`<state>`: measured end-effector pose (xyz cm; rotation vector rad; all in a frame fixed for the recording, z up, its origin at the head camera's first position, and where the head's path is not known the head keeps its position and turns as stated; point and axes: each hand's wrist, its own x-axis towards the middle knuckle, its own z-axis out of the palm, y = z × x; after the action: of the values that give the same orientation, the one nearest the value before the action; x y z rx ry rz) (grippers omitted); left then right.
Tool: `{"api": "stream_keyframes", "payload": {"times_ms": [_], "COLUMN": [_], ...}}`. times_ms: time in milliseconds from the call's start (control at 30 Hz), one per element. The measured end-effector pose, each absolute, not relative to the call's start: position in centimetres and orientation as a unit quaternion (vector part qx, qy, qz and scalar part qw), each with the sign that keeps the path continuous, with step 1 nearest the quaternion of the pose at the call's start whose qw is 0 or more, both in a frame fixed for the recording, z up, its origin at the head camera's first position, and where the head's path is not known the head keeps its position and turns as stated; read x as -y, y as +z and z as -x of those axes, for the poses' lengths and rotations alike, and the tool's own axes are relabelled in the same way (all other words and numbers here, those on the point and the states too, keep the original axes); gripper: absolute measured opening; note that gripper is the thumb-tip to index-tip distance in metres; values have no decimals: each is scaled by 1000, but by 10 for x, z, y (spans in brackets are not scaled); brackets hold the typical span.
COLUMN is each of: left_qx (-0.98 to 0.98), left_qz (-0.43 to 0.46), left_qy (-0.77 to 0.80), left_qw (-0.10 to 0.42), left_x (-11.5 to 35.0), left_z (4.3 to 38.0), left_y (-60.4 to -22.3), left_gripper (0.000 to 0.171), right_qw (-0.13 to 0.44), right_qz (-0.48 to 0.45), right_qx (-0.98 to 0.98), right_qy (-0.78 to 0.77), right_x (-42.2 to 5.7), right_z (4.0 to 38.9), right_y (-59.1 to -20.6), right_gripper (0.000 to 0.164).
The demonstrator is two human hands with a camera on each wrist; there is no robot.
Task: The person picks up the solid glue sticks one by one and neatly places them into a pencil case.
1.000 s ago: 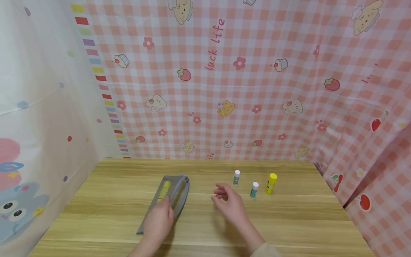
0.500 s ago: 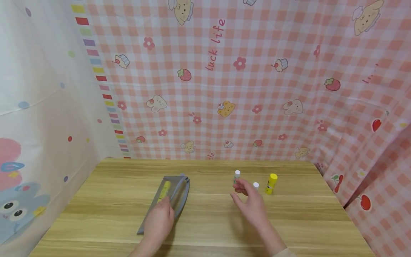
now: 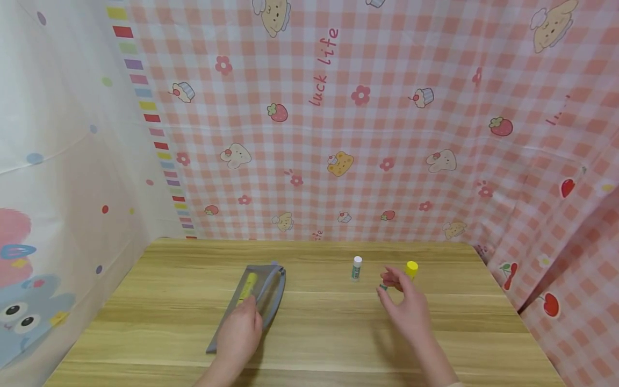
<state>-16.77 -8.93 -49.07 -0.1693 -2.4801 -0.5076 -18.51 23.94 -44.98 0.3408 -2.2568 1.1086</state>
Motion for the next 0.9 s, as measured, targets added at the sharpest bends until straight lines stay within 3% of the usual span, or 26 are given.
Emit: {"api": "stream_keyframes", "payload": {"times_ms": [467, 900], "left_qx": [944, 945], "left_qz": [38, 34], "left_qy": [-200, -205], "left_qw": [261, 253], "left_x": [89, 88], "left_z": [167, 165], "left_y": [-489, -484], "left_gripper": [30, 29], "right_qw": [340, 274], "right_qz": [-108, 11], "right_qx": [838, 872], "right_qy": [413, 406], "right_x": [-267, -290], "right_z": [185, 194], "right_y": [-453, -459], "right_gripper": [49, 49]}}
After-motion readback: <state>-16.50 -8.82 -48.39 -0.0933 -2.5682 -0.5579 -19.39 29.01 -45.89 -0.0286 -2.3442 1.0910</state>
